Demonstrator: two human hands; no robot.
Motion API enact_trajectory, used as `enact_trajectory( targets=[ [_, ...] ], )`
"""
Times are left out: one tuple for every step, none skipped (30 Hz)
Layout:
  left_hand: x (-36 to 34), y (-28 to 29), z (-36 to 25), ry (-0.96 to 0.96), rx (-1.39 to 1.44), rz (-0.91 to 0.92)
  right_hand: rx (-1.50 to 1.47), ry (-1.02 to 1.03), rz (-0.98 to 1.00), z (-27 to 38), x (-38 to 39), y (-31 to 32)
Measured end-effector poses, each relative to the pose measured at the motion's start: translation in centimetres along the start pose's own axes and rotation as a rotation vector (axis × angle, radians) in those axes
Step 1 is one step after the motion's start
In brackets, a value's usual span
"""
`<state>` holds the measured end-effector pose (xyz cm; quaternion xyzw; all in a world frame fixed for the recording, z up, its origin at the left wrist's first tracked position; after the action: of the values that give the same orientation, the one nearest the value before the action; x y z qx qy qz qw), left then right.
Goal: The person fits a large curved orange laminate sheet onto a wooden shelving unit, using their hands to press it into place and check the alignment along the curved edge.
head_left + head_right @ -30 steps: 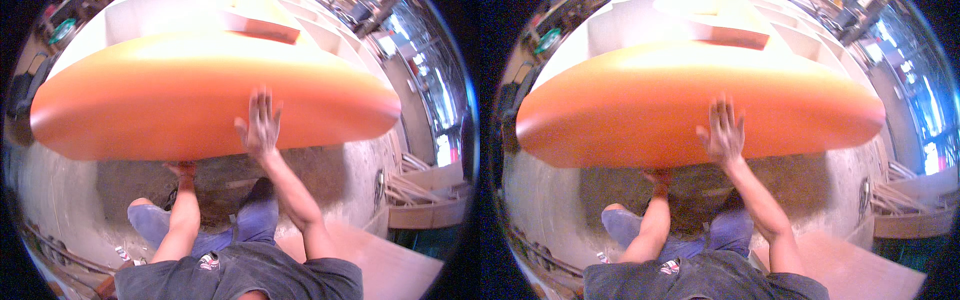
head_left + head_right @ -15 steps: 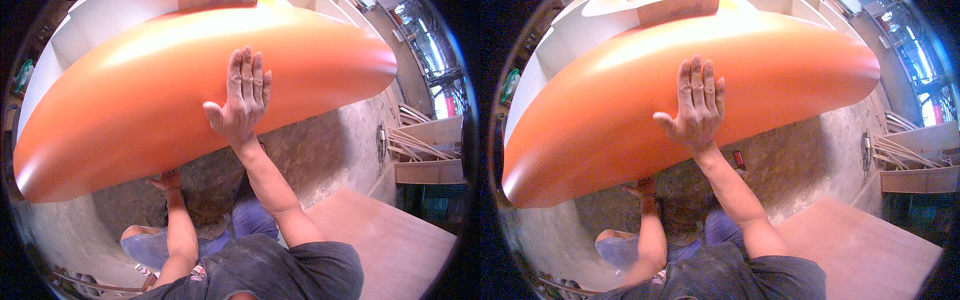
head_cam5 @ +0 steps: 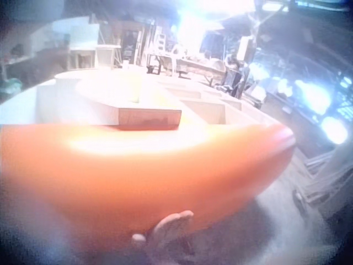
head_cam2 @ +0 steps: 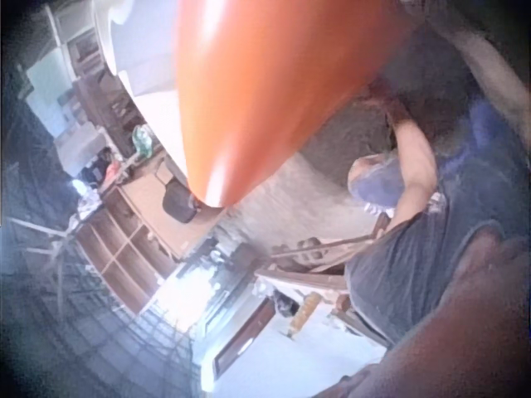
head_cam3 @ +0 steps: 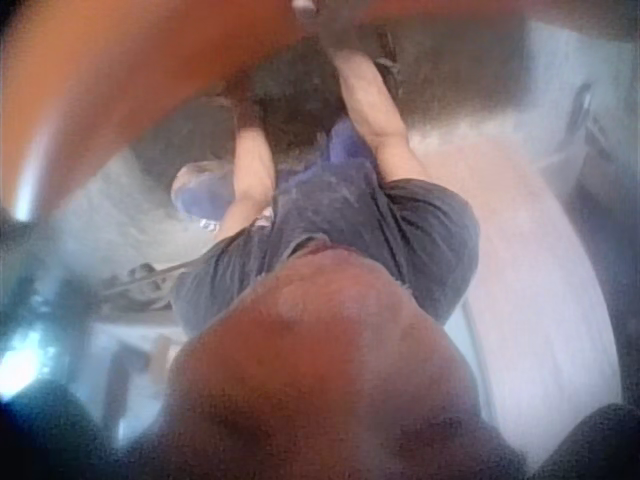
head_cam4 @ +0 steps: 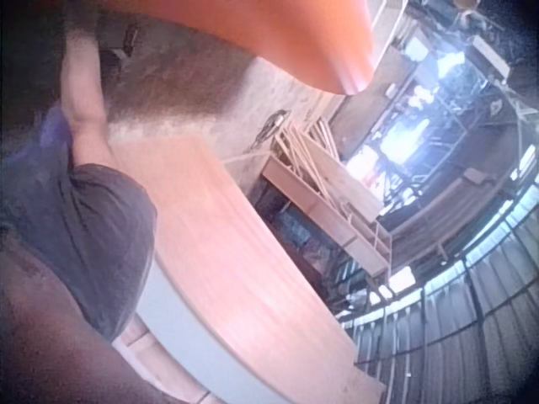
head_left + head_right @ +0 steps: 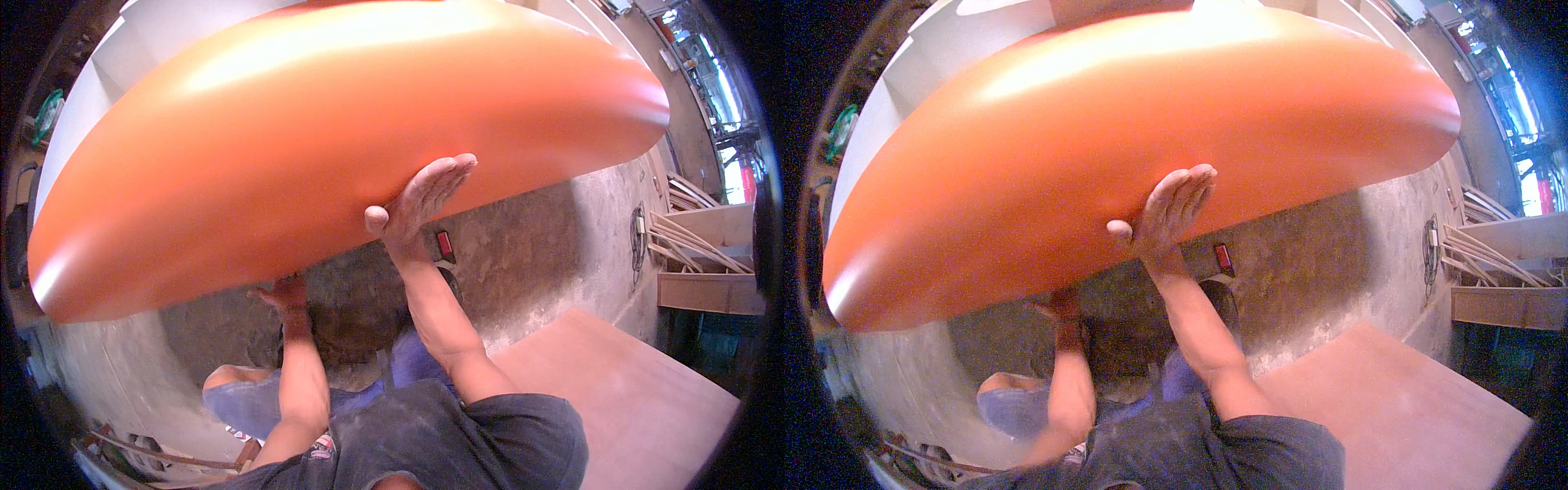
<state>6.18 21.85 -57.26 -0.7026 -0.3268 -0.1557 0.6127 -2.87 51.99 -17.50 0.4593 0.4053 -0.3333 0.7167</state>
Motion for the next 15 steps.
enact_trajectory(
  targets=[
    [-1.0,0.2,-1.1,-0.018,0.004,0.026,-0.020,-0.013,0.001,0.5,-0.5,-0.2],
    [-2.4,-0.5,-3.0,-0.035,0.000,0.072,-0.051,-0.017,-0.040,1.3,-1.1,-0.2],
    [-2.4,-0.3,-3.6,-0.023,0.003,0.095,-0.066,-0.043,0.023,1.4,-0.6,-0.5],
    [-1.7,-0.5,-2.9,-0.010,0.016,0.102,-0.064,-0.057,0.096,1.1,-0.2,-0.7],
    [-1.0,-1.1,-1.6,0.008,0.055,0.078,-0.056,-0.037,0.089,1.1,-0.4,0.2],
    [-0.2,-1.7,-0.4,0.024,0.091,0.054,-0.116,-0.081,0.170,0.8,-0.2,0.5],
    [1.0,-2.9,1.8,0.047,0.108,0.053,-0.162,-0.125,0.259,-0.1,0.0,0.4],
    [3.0,-3.8,3.6,-0.018,-0.032,0.033,-0.118,-0.066,0.257,-0.5,-1.0,0.5],
    [3.3,-3.9,2.6,-0.070,-0.119,0.019,-0.109,-0.028,0.248,0.5,-3.6,0.1],
    [3.4,-3.6,1.4,-0.122,-0.207,-0.002,-0.130,-0.027,0.231,1.7,-7.1,-0.3],
    [1.3,-3.5,-1.5,-0.098,-0.126,0.020,-0.192,-0.039,0.189,4.0,-11.6,-0.6],
    [0.2,-3.0,-3.4,-0.061,-0.038,0.029,-0.198,-0.063,0.179,4.9,-14.1,-0.9],
    [0.1,-2.7,-2.2,-0.057,-0.034,0.002,-0.163,-0.062,0.186,4.2,-14.8,-1.0],
    [0.2,-2.8,-0.6,-0.032,0.023,-0.030,-0.101,-0.028,0.219,3.7,-13.7,-1.4],
    [0.3,-2.5,0.4,-0.015,0.081,-0.058,-0.108,-0.028,0.242,3.1,-12.5,-1.6]
  ],
)
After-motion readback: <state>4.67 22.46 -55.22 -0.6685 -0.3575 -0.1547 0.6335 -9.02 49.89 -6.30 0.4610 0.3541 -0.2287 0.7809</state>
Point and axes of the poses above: each hand's wrist, its own x-axis away from the middle knuckle, its own y-axis out of the back of the hand, z = x × y, the point moved 10 cm from there along -x, towards the middle knuckle
